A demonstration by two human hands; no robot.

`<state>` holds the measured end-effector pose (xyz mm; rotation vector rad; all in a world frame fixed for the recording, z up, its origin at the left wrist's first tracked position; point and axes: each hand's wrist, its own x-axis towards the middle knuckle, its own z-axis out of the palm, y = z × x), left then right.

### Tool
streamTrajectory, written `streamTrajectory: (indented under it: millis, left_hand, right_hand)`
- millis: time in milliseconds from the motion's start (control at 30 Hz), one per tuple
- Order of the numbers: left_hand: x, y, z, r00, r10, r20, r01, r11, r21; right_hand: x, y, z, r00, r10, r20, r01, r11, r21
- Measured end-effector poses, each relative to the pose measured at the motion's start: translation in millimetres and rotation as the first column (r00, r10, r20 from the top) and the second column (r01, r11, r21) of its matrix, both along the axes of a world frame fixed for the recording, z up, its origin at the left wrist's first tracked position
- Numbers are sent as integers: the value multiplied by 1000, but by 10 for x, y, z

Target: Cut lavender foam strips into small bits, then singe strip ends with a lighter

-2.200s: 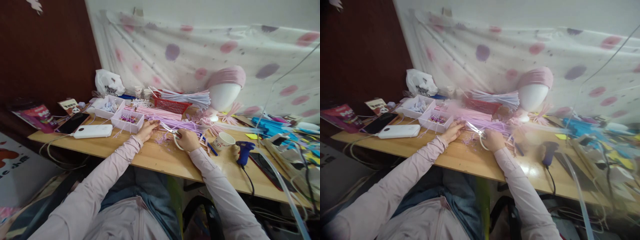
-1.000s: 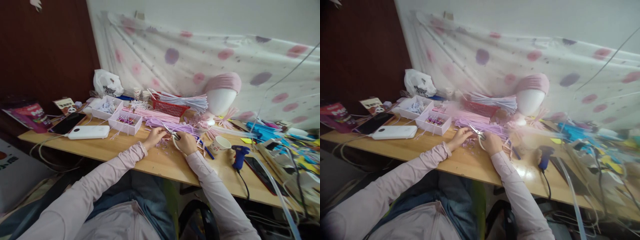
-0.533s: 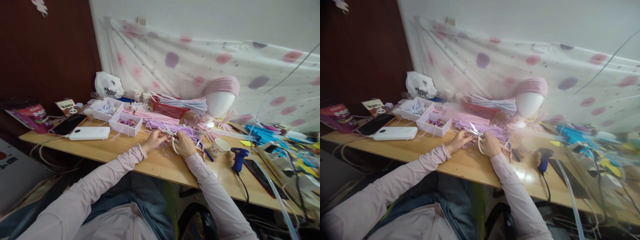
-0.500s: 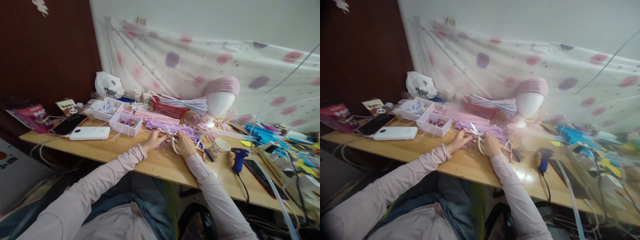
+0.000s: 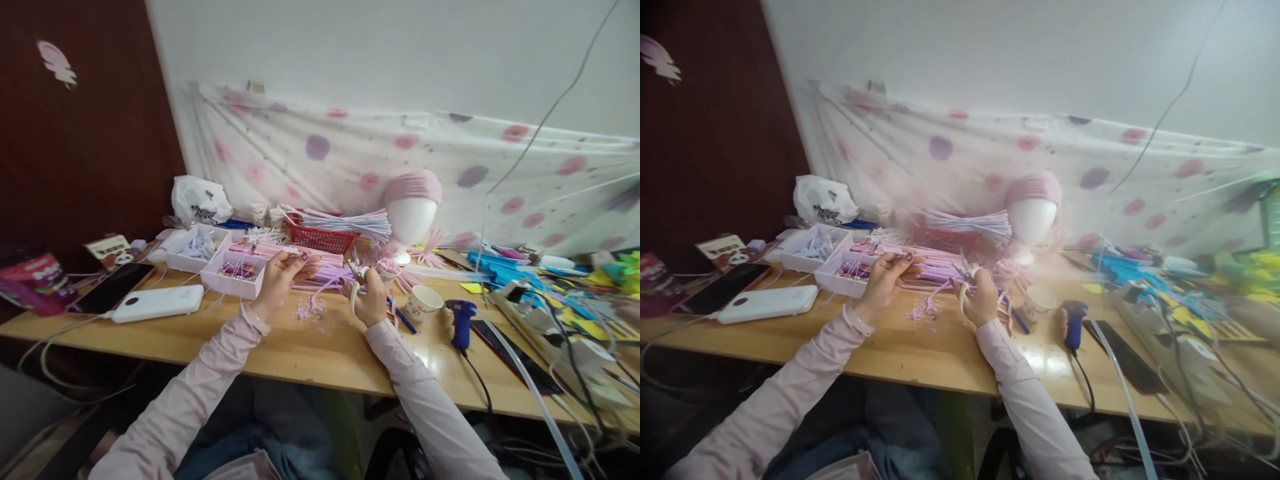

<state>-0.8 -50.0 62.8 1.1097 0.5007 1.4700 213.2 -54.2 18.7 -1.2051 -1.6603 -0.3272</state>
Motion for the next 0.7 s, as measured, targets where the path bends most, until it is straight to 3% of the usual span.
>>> streamTrajectory:
  millis: [100, 233, 300, 400, 500, 600, 700]
  left_hand:
    - [-24, -22, 152, 989, -131, 71, 132, 991, -16]
    - [7, 59, 114, 994, -95, 49, 96, 995, -31]
    - [53, 122, 3, 999, -50, -12, 50, 999, -20]
    - [140, 210, -204, 996, -29, -80, 26, 999, -44]
    - [211, 270, -374, 992, -35, -122, 27, 997, -73]
    - [228, 307, -452, 994, -49, -93, 42, 996, -84]
    - [183, 338, -452, 996, -84, 16, 86, 988, -130]
  right_hand:
    - [-15, 7, -37, 997, 35, -65, -36, 999, -19]
    - [-46, 7, -30, 939, 179, -293, -222, 967, -122]
    - [-78, 1, -8, 850, 257, -460, -385, 899, -209]
    - [-146, -19, 23, 733, 288, -616, -571, 753, -328]
    - [-197, -41, 36, 734, 297, -611, -613, 678, -405]
    - [-196, -54, 43, 854, 312, -416, -494, 736, -462]
    - [-160, -59, 45, 965, 255, -57, -250, 839, -484]
